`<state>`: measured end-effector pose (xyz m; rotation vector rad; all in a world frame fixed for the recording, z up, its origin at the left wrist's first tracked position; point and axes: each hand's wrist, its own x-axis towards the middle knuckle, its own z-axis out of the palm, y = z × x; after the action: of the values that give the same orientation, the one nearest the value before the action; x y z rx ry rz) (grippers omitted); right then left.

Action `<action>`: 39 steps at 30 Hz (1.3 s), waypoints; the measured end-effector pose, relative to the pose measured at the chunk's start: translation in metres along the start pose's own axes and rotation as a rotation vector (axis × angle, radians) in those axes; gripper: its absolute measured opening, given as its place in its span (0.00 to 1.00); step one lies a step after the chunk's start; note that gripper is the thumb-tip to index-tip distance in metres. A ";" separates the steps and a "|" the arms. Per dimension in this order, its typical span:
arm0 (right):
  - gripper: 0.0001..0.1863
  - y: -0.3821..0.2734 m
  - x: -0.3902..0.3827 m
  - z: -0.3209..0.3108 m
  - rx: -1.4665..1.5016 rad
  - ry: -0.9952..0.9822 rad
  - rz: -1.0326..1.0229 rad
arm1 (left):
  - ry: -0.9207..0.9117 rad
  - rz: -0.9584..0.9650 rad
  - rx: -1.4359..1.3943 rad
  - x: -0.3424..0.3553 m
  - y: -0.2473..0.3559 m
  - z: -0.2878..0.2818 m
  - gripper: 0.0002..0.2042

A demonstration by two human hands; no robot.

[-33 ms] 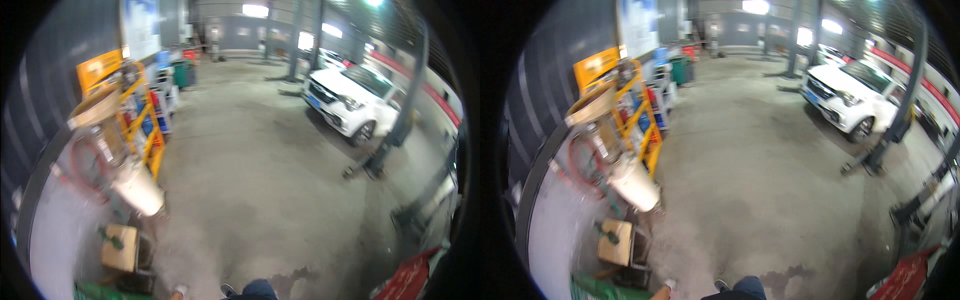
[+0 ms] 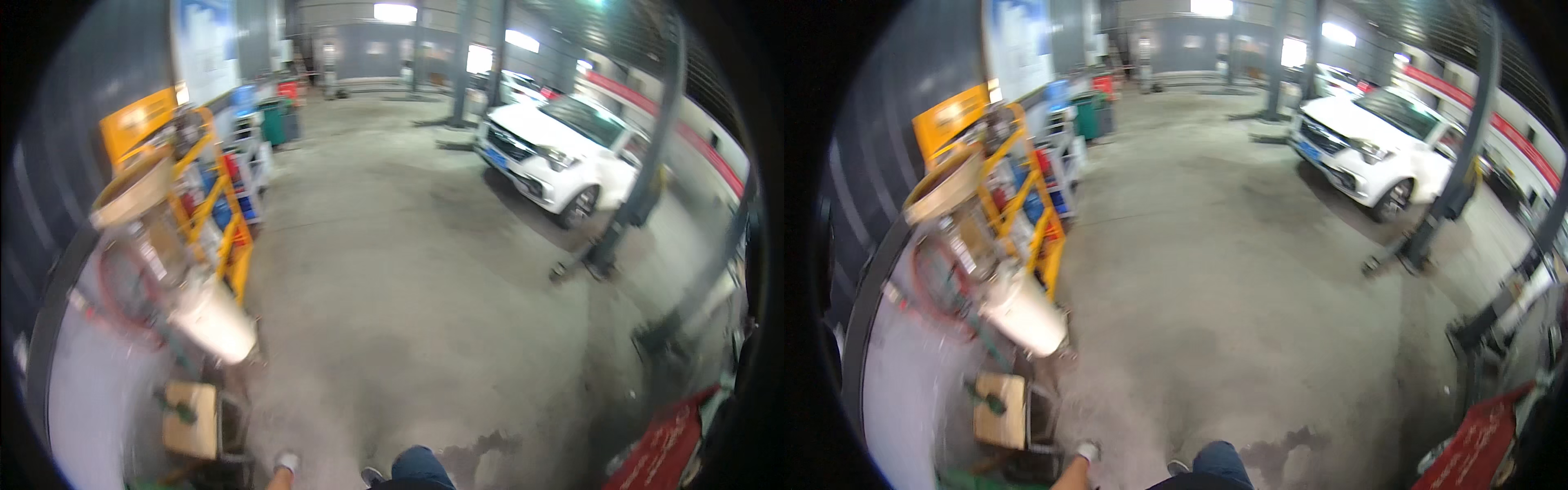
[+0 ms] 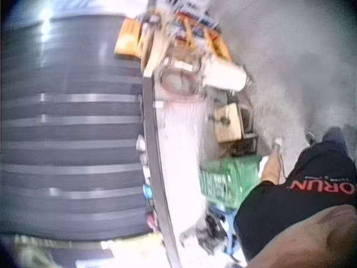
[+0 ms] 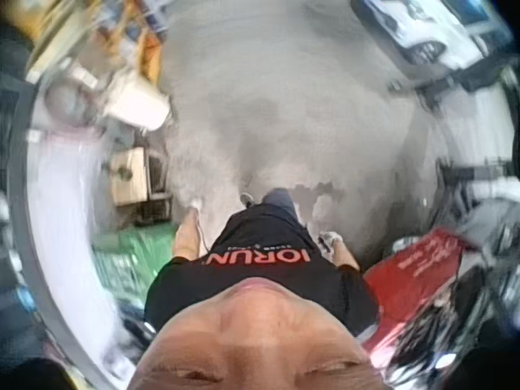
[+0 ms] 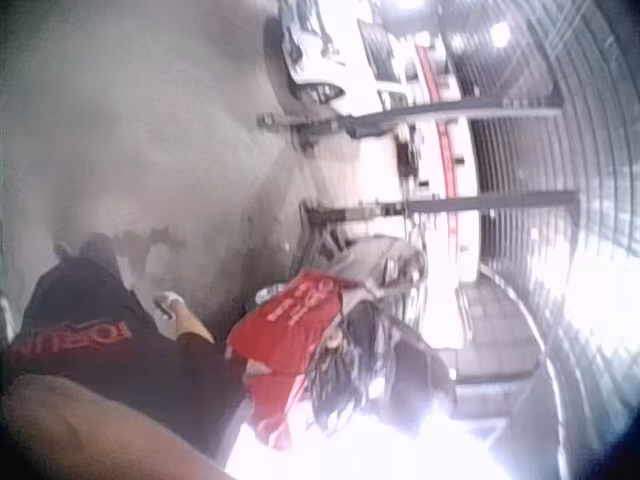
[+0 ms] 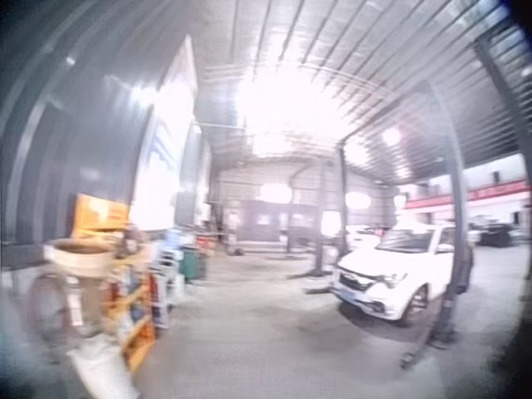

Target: The person removes a black plastic air intake duct from the engine bay, then uses a screwdriver to loosen a hose clamp on a connected hose. The person retrieves tools from a toolbox and returns to the engine to continue the repair.

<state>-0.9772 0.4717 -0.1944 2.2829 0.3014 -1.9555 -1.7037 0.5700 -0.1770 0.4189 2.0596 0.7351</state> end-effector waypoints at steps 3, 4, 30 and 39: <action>0.19 -0.150 -0.042 0.029 -0.281 -0.081 -0.057 | -0.119 0.221 -0.116 0.117 0.208 0.000 0.11; 0.20 -0.184 -0.019 0.028 -0.275 -0.055 -0.065 | -0.157 0.295 -0.116 0.145 0.271 0.012 0.11; 0.28 -1.384 0.007 0.190 -0.574 0.232 -0.295 | -0.234 0.086 0.418 0.912 0.928 0.138 0.13; 0.25 -1.613 0.012 0.252 -0.034 0.135 0.040 | -0.182 0.445 -0.004 1.226 1.335 0.050 0.14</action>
<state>-1.5855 1.9868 -0.1853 2.3846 0.2963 -1.7678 -2.3152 2.2759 -0.1193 0.9261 1.8100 0.9238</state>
